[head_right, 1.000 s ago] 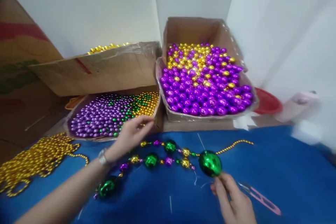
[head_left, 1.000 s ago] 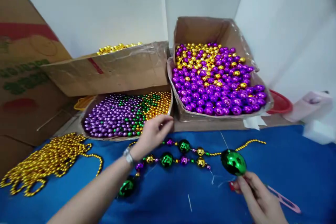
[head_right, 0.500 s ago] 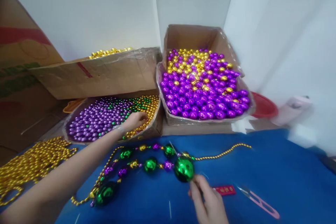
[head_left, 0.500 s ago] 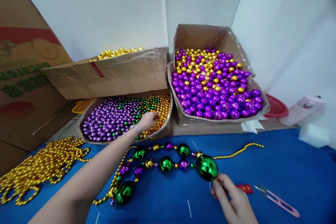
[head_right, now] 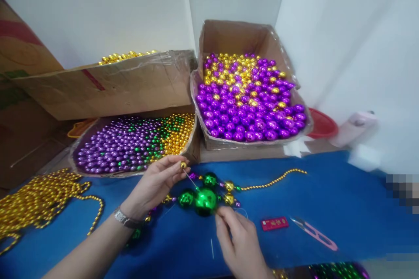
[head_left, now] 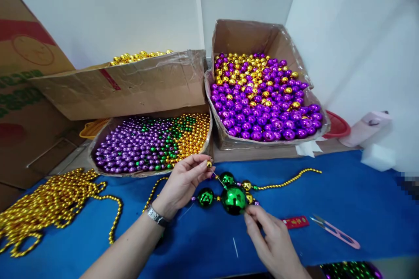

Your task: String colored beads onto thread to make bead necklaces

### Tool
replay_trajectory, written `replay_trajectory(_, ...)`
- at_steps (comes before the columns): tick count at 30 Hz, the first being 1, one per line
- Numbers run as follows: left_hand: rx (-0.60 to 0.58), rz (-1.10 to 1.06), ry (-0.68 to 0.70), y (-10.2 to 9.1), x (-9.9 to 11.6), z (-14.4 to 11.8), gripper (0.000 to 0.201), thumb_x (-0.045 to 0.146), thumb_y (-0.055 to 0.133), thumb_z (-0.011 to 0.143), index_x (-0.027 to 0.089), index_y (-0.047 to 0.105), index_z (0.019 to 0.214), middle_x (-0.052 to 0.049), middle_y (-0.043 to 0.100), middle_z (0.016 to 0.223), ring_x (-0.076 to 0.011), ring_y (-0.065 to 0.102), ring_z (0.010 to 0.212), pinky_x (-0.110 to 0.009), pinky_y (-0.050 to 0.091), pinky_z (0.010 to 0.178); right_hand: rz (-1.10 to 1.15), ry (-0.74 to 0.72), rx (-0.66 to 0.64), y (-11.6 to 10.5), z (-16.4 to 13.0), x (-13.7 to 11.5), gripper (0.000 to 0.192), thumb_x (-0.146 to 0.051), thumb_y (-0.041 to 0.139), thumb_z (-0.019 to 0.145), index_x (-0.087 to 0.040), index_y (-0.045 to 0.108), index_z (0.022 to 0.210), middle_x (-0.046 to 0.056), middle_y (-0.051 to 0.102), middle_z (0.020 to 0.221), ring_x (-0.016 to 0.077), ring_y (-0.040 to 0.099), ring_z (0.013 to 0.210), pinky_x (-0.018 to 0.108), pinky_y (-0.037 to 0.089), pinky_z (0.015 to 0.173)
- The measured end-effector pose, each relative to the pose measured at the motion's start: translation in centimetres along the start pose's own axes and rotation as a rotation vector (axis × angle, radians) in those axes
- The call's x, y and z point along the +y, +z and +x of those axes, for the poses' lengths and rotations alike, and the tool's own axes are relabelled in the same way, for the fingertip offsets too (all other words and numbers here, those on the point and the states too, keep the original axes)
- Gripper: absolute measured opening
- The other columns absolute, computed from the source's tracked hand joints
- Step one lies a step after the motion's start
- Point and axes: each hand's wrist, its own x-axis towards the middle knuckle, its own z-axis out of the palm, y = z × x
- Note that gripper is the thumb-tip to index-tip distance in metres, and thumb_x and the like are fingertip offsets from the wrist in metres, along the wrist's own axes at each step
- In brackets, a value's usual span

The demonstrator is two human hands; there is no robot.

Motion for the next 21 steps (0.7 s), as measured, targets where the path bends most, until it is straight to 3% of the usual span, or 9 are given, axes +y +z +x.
replay_trajectory(5, 0.005, 0.019, 0.000, 0.1, -0.3, -0.5, 0.017, 0.017, 0.070, 0.075, 0.013, 0.068, 0.091, -0.005, 0.068, 0.088, -0.0129, 0.065, 0.079, -0.024, 0.054, 0.076, -0.031, -0.002, -0.004, 0.1, 0.0, 0.2, 0.015, -0.023, 0.040, 0.094, -0.021, 0.055, 0.092, 0.001, 0.060, 0.071, 0.0143, 0.058, 0.061, 0.022, 0.041, 0.057)
replay_trajectory(13, 0.000, -0.008, 0.023, -0.2, -0.5, -0.7, 0.022, 0.014, 0.072, 0.072, 0.015, 0.065, 0.093, -0.005, 0.067, 0.102, -0.0169, 0.066, 0.090, -0.027, 0.052, 0.082, -0.252, -0.172, 0.102, 0.2, -0.6, 0.8, 0.016, -0.015, 0.043, 0.092, -0.019, 0.054, 0.103, 0.004, 0.065, 0.076, 0.0197, 0.063, 0.069, 0.030, 0.046, 0.068)
replay_trajectory(18, -0.027, -0.032, 0.046, -0.3, -1.5, -1.0, 0.025, 0.013, 0.073, 0.071, 0.017, 0.064, 0.094, -0.004, 0.068, 0.100, -0.0168, 0.065, 0.092, -0.027, 0.050, 0.084, -0.231, -0.158, 0.083, 0.7, -0.7, 0.7, 0.016, -0.016, 0.042, 0.092, -0.019, 0.054, 0.103, 0.004, 0.064, 0.073, 0.0193, 0.063, 0.068, 0.029, 0.046, 0.067)
replay_trajectory(21, -0.051, 0.065, 0.024, 0.2, -2.7, -1.4, 0.028, 0.015, 0.073, 0.071, 0.017, 0.063, 0.096, -0.005, 0.068, 0.098, -0.0156, 0.064, 0.089, -0.025, 0.050, 0.080, -0.174, -0.090, 0.055, 1.5, -0.8, 0.9, 0.015, -0.019, 0.039, 0.094, -0.020, 0.054, 0.099, 0.004, 0.064, 0.073, 0.0189, 0.064, 0.067, 0.027, 0.047, 0.064)
